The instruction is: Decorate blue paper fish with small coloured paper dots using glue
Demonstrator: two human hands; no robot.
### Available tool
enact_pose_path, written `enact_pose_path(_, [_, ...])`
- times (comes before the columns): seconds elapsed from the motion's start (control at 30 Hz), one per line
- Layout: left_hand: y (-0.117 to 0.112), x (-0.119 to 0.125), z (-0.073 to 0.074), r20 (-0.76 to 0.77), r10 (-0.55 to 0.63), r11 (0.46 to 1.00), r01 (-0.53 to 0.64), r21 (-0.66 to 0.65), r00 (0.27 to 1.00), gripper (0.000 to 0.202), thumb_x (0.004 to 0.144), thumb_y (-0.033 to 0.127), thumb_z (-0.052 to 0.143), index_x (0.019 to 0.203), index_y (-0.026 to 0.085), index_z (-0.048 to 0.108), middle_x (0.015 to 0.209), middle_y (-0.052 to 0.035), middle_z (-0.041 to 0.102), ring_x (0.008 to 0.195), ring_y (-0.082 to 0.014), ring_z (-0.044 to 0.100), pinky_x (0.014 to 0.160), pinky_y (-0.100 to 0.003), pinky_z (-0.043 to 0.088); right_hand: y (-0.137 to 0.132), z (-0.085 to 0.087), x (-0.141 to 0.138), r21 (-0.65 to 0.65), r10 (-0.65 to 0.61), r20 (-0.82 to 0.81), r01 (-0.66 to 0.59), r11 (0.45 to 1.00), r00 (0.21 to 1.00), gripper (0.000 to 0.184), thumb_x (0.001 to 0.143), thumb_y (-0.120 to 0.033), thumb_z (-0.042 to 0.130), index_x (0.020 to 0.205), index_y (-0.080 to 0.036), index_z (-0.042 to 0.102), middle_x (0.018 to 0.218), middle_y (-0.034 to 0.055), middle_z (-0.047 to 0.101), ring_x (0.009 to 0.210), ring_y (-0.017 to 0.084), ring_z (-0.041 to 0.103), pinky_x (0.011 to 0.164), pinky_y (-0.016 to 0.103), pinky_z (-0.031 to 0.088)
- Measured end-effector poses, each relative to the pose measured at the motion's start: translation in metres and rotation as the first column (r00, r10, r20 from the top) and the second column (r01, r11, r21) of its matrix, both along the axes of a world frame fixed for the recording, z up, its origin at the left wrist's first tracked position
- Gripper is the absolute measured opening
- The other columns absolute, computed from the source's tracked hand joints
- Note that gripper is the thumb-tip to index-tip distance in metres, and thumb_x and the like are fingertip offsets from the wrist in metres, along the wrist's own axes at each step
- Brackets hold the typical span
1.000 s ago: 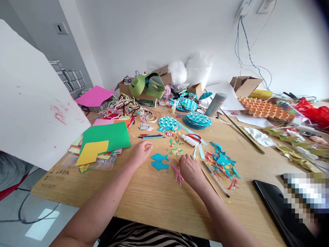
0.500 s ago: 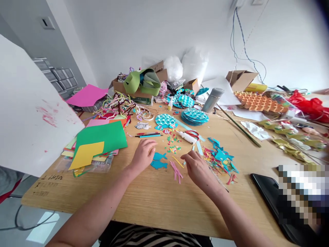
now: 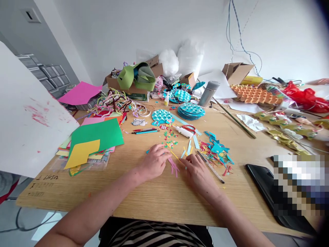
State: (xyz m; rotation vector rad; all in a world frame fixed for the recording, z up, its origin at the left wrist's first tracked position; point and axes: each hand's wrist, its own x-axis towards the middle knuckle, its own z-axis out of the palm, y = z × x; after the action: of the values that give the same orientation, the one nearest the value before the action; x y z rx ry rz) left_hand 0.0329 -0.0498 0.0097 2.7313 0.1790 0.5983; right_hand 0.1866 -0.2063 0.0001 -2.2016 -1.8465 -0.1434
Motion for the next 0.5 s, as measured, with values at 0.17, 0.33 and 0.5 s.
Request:
enact_pose_path(0.17, [-0.011,0.016,-0.005,-0.088,-0.038,0.990,0.050,0.132,0.995,0.033,0.086,0.013,0.046,0.114,0.016,0.062,0.115,-0.0093,0.061,0.124,-0.0284,0.039,0.109,-0.049,0.030,0.001,-0.001,0.010,-0.034,-0.063,0.047,0.065,0.997,0.997,0.038,0.083,-0.003,0.044,0.108,-0.020,0.066,0.095,0.0093,0.055,0.089,0.021,0.048,0.081,0.031,0.042])
enact_pose_path(0.33, [-0.014,0.022,-0.012,-0.153,-0.051,0.986,0.074,0.150,0.987,0.033,0.085,0.014,0.048,0.113,0.017,0.063,0.112,-0.0099,0.062,0.125,-0.0303,0.039,0.109,-0.052,0.027,-0.003,0.003,0.012,-0.021,-0.097,0.048,0.098,0.995,0.994,0.035,0.085,-0.005,0.041,0.107,-0.017,0.066,0.094,0.0110,0.054,0.090,0.023,0.047,0.080,0.032,0.042])
enact_pose_path(0.5, [-0.016,0.017,-0.010,-0.149,-0.083,0.991,0.097,0.089,0.985,0.031,0.085,0.017,0.050,0.112,0.019,0.065,0.116,-0.0080,0.063,0.124,-0.0290,0.041,0.108,-0.050,0.029,-0.011,0.006,0.000,0.038,-0.003,0.028,0.002,0.999,1.000,0.040,0.086,-0.003,0.038,0.111,-0.019,0.064,0.095,0.0099,0.054,0.087,0.021,0.046,0.078,0.032,0.041])
